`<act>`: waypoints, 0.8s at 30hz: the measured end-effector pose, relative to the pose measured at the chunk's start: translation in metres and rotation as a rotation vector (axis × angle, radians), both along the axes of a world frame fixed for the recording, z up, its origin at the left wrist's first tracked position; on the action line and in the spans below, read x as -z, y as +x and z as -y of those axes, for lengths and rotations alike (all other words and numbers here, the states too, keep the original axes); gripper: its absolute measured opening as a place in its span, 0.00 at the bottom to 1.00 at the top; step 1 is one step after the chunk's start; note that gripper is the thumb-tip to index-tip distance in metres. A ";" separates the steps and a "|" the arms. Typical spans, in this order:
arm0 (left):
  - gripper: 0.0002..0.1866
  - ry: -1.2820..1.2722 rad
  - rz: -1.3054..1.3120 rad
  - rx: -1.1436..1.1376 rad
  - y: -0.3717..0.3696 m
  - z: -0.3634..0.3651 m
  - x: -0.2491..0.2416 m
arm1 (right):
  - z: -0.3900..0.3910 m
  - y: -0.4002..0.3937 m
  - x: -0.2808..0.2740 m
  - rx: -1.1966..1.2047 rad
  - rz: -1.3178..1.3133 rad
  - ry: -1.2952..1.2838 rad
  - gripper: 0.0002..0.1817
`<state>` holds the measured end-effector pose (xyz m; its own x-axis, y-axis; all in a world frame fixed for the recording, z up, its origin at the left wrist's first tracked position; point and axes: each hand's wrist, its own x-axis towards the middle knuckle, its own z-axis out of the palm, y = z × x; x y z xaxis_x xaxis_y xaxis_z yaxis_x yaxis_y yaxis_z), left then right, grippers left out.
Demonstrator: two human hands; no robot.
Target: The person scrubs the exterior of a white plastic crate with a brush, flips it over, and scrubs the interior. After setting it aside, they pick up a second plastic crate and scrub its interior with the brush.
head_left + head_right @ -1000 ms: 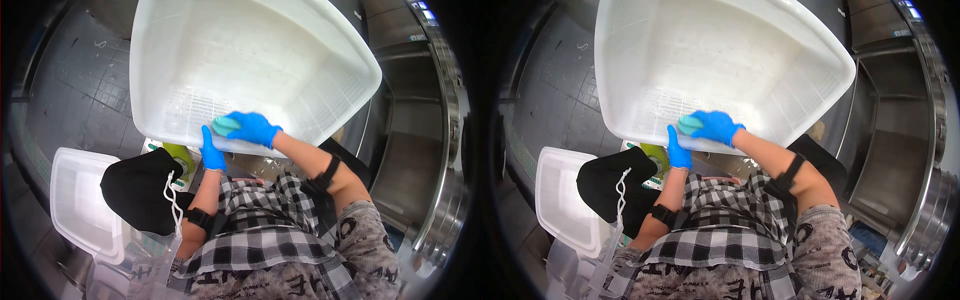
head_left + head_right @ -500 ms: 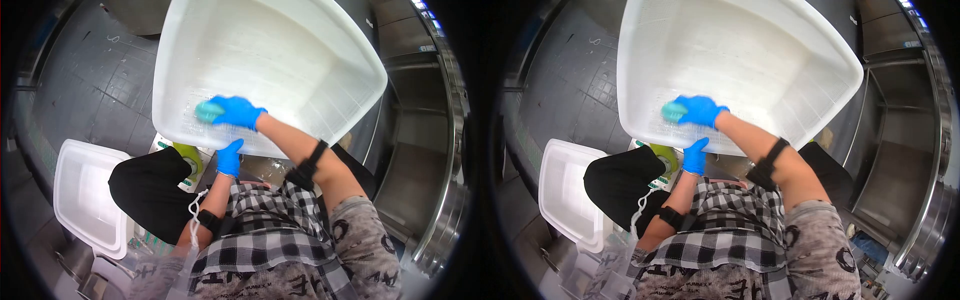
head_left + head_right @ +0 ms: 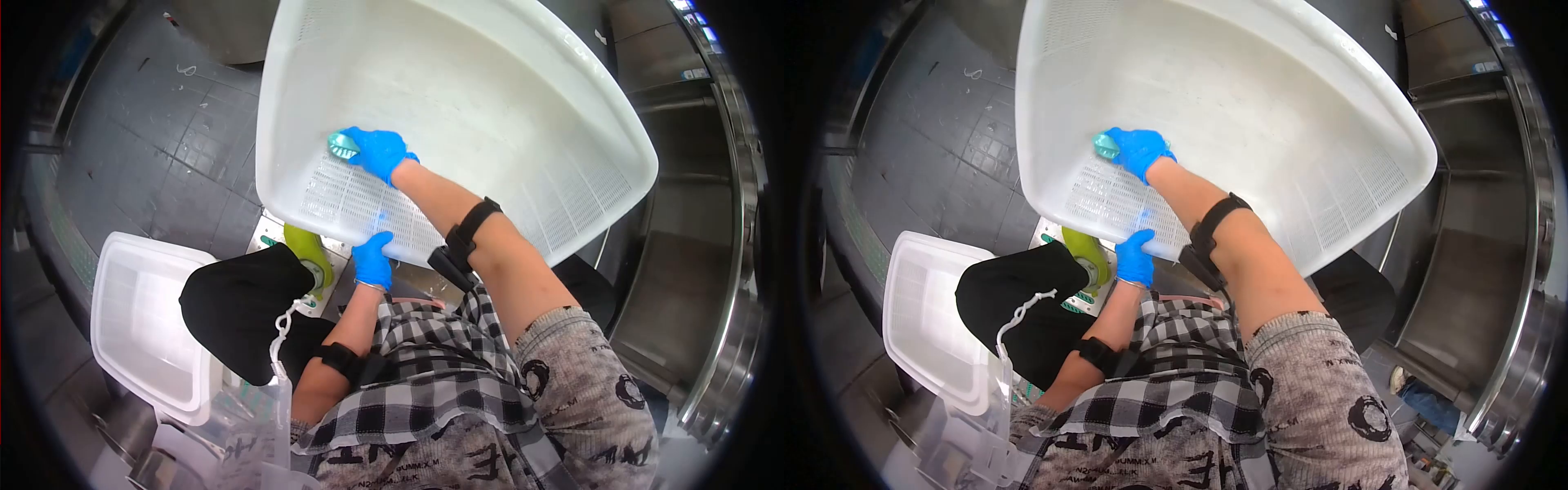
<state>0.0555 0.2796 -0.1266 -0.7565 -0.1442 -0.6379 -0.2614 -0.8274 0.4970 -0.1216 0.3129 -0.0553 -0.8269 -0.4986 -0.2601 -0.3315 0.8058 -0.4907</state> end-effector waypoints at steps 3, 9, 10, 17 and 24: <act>0.25 -0.088 -0.046 -0.053 -0.008 0.003 -0.007 | -0.016 0.004 -0.023 0.104 -0.037 -0.085 0.23; 0.30 -0.026 -0.128 -0.261 -0.037 0.028 -0.032 | -0.103 0.083 -0.093 0.460 -0.024 -0.323 0.30; 0.28 -0.101 -0.145 -0.242 -0.041 0.030 -0.036 | -0.116 0.099 -0.105 0.539 -0.016 -0.324 0.30; 0.21 -0.159 -0.114 -0.224 -0.064 0.057 -0.033 | -0.187 0.182 -0.099 0.897 -0.188 -0.574 0.30; 0.24 -0.188 -0.162 -0.128 -0.111 0.097 -0.071 | -0.220 0.197 -0.058 1.027 -0.179 -0.704 0.29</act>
<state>-0.0560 0.1828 -0.0552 -0.8144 -0.3492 -0.4635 -0.0657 -0.7381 0.6715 0.0756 0.5325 0.0029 -0.9110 0.4101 -0.0437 0.1858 0.3134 -0.9313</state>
